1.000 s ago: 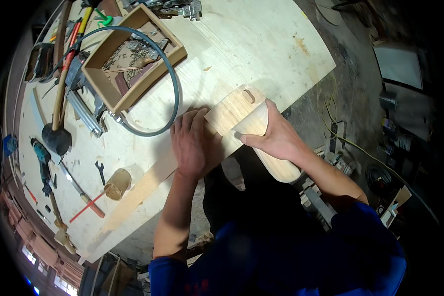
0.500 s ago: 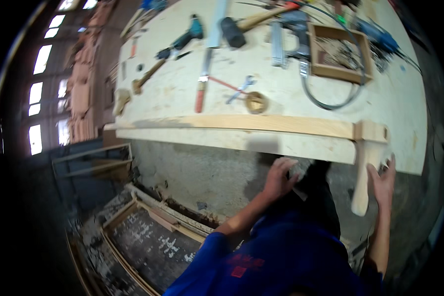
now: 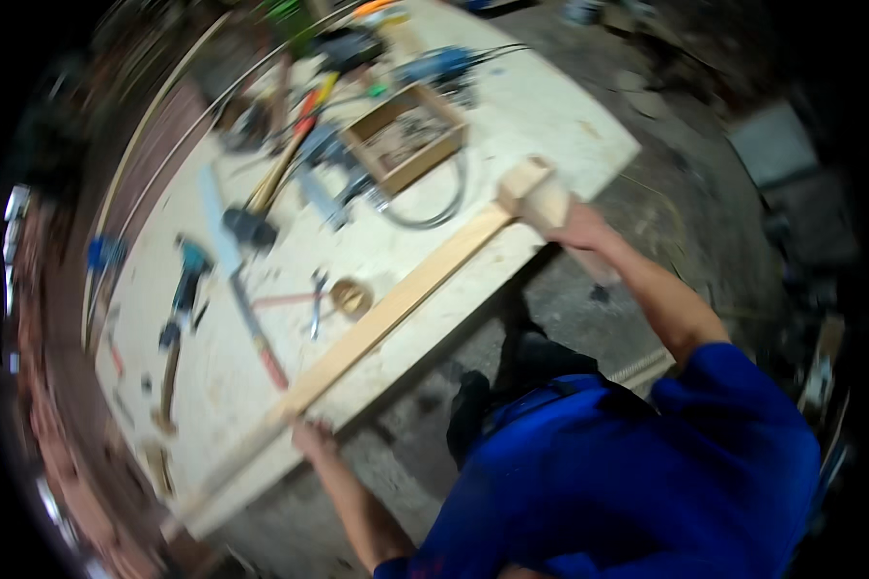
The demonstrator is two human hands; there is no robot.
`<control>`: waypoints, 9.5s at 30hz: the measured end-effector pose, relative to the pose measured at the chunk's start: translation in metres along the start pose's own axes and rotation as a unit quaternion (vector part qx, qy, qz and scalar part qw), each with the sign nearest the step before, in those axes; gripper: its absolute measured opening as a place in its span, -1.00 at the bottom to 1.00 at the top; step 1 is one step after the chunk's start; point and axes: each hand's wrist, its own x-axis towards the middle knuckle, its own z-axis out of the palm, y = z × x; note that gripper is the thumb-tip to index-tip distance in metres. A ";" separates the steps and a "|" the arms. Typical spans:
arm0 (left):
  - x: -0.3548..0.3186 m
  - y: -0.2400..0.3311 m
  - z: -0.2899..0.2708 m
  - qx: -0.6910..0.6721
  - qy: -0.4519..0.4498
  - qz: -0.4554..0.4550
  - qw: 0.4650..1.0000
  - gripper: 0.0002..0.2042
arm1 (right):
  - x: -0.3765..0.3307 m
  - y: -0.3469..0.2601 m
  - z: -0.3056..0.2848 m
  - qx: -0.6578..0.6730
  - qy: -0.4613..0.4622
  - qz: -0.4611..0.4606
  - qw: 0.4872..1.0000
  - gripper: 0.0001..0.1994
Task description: The person carries a long piece of wood and two curved wooden legs to a workbench, fits the legs into slots on the ends of the wood piece, and measures the assembly with a tape measure.
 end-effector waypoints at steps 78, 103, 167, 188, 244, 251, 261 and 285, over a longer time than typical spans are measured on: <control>-0.168 -0.042 0.236 0.094 -0.031 -0.031 0.995 -0.52 | 0.158 0.259 -0.161 0.051 0.063 0.077 0.994 -0.20; -0.155 -0.058 0.099 -0.038 -0.210 -0.027 0.977 -0.65 | -0.014 -0.140 0.035 0.144 -0.089 -0.305 0.937 -0.08; 0.572 0.501 -0.465 0.476 -0.302 0.320 0.761 -0.28 | -0.499 -0.933 0.630 -0.026 -0.231 -0.501 0.834 -0.37; 0.597 0.466 -0.844 0.279 0.002 0.209 0.937 -0.32 | -0.572 -1.079 0.740 -0.168 -0.309 -0.545 0.761 -0.51; 0.657 0.420 -0.910 0.250 -0.103 0.164 0.949 -0.23 | -0.586 -1.088 0.746 -0.167 -0.262 -0.547 0.777 -0.47; 0.650 0.417 -0.907 0.297 -0.070 0.179 0.935 -0.27 | -0.584 -1.089 0.746 -0.166 -0.247 -0.566 0.769 -0.47; 0.645 0.428 -0.902 0.303 -0.067 0.188 0.932 -0.20 | -0.583 -1.089 0.747 -0.176 -0.251 -0.561 0.769 -0.48; 0.648 0.402 -0.902 0.235 -0.077 0.166 0.955 -0.18 | -0.583 -1.086 0.747 -0.133 -0.284 -0.519 0.795 -0.55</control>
